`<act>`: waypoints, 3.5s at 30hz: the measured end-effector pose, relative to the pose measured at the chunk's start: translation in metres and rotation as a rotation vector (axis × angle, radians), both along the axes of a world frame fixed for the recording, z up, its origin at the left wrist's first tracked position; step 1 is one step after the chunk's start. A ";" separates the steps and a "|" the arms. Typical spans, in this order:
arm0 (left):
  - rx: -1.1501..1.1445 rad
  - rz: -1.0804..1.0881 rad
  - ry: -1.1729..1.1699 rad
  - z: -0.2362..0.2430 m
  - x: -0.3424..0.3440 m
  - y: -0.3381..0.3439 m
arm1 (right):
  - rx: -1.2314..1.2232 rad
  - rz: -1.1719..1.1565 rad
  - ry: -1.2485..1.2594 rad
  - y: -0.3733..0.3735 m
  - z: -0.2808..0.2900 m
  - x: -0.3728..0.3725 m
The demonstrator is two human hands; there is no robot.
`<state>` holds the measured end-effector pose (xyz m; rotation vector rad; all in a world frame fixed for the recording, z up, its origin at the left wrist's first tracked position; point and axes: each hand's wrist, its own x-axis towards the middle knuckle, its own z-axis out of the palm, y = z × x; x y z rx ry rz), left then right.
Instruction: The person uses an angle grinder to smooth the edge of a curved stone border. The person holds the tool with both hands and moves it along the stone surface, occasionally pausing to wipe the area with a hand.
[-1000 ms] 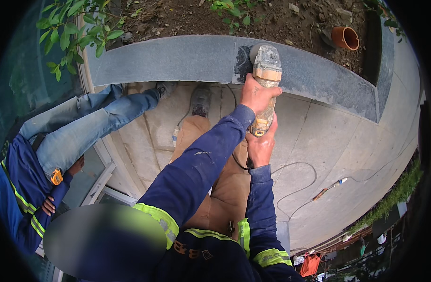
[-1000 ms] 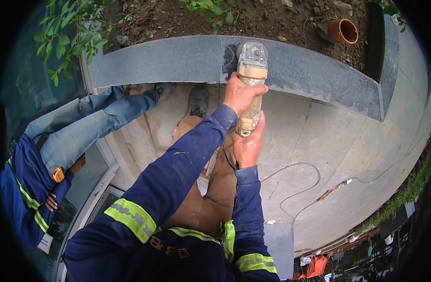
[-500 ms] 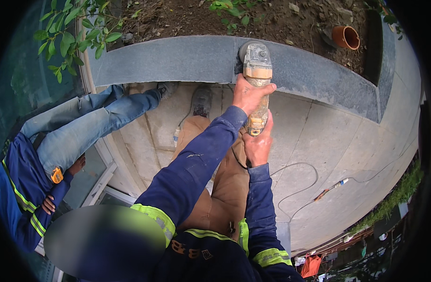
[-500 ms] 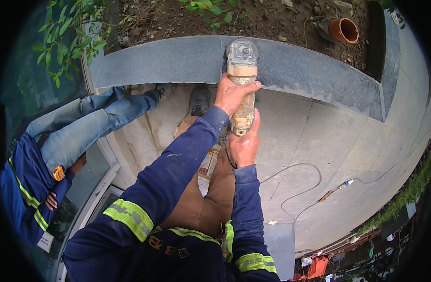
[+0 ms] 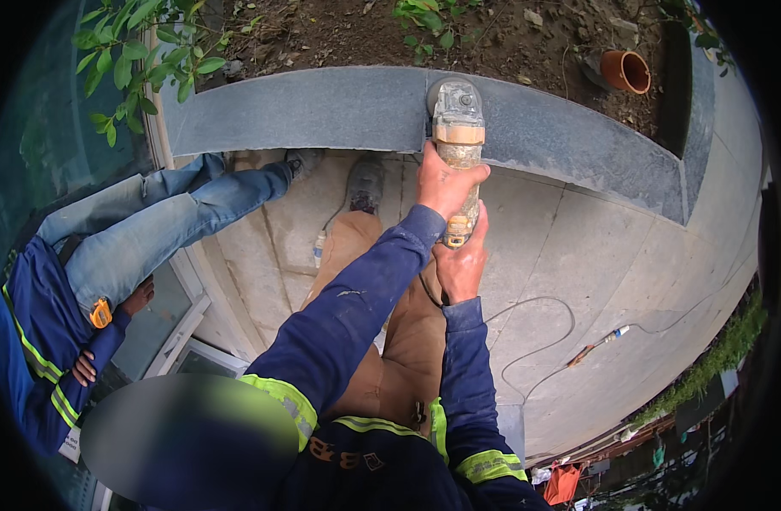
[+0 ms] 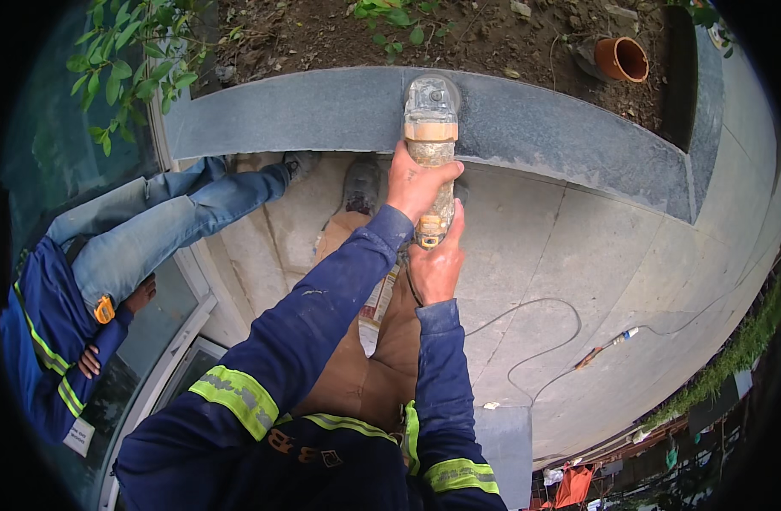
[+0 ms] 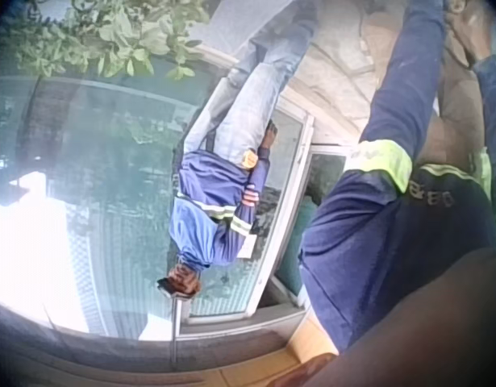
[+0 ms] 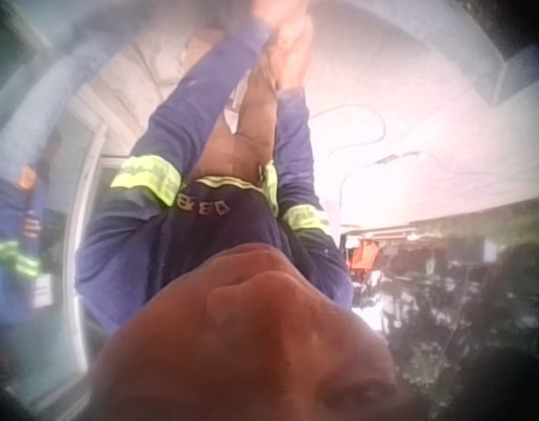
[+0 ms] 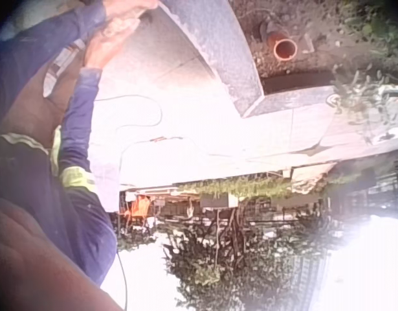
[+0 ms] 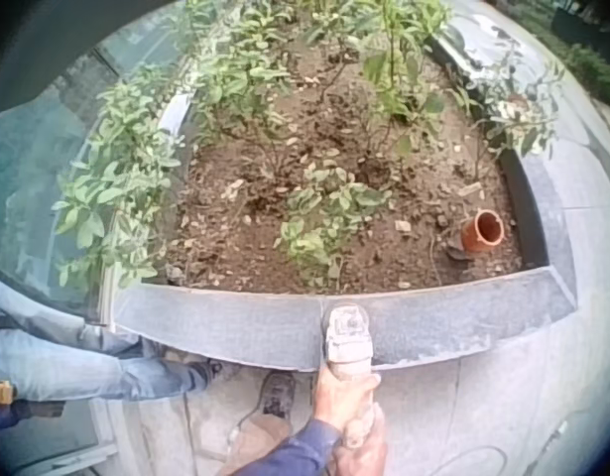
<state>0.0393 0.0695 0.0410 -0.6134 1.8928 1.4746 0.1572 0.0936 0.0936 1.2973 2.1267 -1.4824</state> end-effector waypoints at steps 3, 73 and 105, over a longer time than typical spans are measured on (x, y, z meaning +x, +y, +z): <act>-0.058 -0.046 -0.038 0.012 0.003 0.001 | 0.011 -0.019 0.002 -0.003 0.002 0.007; -0.132 -0.080 -0.053 0.021 0.006 0.008 | -0.047 -0.002 -0.040 0.008 0.007 0.014; -0.087 0.001 -0.026 0.010 0.032 -0.002 | -0.025 0.055 0.001 0.007 0.007 0.029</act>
